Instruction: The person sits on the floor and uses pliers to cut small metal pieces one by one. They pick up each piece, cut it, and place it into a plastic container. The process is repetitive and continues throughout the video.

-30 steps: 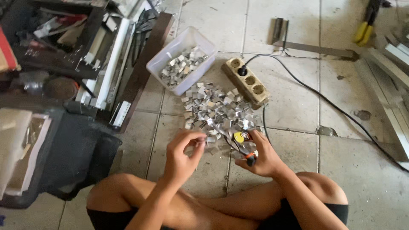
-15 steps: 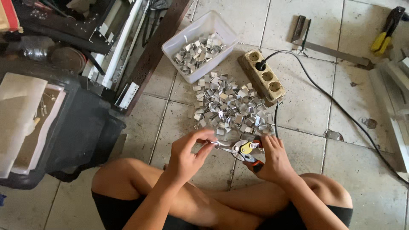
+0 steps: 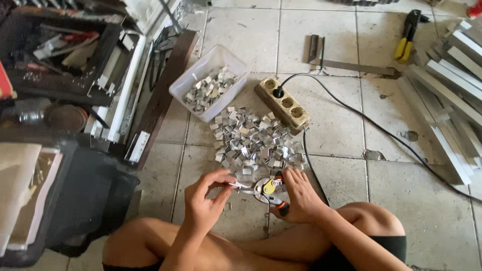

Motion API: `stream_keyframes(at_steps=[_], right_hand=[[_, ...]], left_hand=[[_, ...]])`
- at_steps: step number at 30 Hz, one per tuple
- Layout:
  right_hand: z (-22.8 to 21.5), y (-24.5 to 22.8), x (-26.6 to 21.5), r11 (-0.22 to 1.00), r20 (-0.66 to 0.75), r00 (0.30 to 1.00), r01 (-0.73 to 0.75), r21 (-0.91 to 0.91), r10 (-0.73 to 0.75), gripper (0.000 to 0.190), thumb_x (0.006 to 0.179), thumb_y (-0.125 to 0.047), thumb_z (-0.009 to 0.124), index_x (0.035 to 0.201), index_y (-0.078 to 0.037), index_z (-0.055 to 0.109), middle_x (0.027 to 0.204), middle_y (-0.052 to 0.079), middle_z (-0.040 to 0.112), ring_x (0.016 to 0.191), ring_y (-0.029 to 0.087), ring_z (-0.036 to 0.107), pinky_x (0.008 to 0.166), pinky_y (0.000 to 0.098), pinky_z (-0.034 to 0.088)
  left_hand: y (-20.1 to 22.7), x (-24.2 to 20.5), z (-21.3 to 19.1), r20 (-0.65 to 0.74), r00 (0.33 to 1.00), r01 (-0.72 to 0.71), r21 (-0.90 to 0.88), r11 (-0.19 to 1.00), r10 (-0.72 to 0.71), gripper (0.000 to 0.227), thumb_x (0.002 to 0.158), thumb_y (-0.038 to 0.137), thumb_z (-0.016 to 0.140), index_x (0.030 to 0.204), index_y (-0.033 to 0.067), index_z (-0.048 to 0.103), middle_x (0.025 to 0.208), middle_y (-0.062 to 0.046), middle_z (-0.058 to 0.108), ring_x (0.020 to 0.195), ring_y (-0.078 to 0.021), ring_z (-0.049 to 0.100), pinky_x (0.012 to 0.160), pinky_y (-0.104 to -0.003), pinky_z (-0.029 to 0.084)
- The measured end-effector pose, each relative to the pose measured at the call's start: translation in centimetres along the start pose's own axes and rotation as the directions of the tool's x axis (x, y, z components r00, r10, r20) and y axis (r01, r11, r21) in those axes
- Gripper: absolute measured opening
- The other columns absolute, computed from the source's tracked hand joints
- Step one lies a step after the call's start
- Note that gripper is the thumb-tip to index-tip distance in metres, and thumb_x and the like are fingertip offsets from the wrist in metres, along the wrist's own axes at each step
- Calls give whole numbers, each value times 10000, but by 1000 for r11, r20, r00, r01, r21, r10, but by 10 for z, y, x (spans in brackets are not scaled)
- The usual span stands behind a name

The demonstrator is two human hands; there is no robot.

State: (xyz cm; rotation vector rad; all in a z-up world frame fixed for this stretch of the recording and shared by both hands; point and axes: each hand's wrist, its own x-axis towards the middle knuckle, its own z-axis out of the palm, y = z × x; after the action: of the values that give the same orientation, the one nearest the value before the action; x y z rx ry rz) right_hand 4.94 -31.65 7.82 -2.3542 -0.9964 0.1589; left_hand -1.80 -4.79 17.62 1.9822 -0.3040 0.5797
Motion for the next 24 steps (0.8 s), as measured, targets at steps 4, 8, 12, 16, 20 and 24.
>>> stream_keyframes(at_steps=[4, 8, 12, 16, 20, 24], right_hand=[[24, 18, -5, 995, 24, 995, -97, -36, 98, 652, 710, -495, 802, 1070, -86, 443, 953, 80, 521, 852, 246, 500, 783, 398, 409], [27, 19, -6, 996, -72, 993, -94, -7, 93, 480, 699, -331, 796, 945, -110, 448, 807, 72, 543, 702, 252, 524, 653, 400, 445], [21, 22, -6, 992, -135, 990, -30, 126, 47, 314, 727, -115, 682, 906, -114, 424, 747, 70, 525, 621, 280, 479, 560, 420, 408], [-3, 4, 4, 998, -174, 984, 40, 43, -32, 495, 785, -455, 730, 946, -95, 430, 850, 71, 452, 740, 231, 409, 715, 362, 326], [5, 6, 4, 992, -293, 955, 82, 97, -51, 648, 585, -505, 816, 979, -76, 532, 849, 116, 503, 814, 354, 557, 738, 402, 432], [18, 11, -1, 998, -308, 951, 45, 54, -26, 628, 518, -381, 842, 987, -94, 538, 811, 85, 490, 768, 327, 563, 701, 390, 425]], left_hand=[[-2, -1, 3, -5, 1000, -16, 12, 1000, 16, 232, 903, 31, 724, 1117, -4, 641, 959, -91, 776, 867, -175, 779, 812, -269, 655], [-13, -10, 3, 10, 997, 82, -48, 995, -81, 287, 886, -4, 736, 1146, 10, 616, 949, -95, 771, 856, -181, 773, 757, -264, 652], [0, -4, 8, 10, 998, 65, -168, 984, -64, 360, 863, -21, 766, 1174, -23, 585, 942, -143, 753, 898, -210, 775, 798, -275, 679], [-11, -4, 7, -16, 1000, -12, -126, 992, 10, 367, 908, -7, 738, 1231, 0, 565, 936, -129, 742, 861, -197, 771, 750, -260, 697], [-8, -2, 9, -128, 991, 8, -232, 973, -39, 347, 790, -92, 770, 1116, -87, 651, 831, -177, 767, 749, -261, 783, 671, -353, 671], [-9, -4, 10, -130, 991, 3, -223, 975, -33, 316, 779, -104, 776, 1076, -92, 668, 822, -175, 764, 754, -271, 789, 681, -348, 674]])
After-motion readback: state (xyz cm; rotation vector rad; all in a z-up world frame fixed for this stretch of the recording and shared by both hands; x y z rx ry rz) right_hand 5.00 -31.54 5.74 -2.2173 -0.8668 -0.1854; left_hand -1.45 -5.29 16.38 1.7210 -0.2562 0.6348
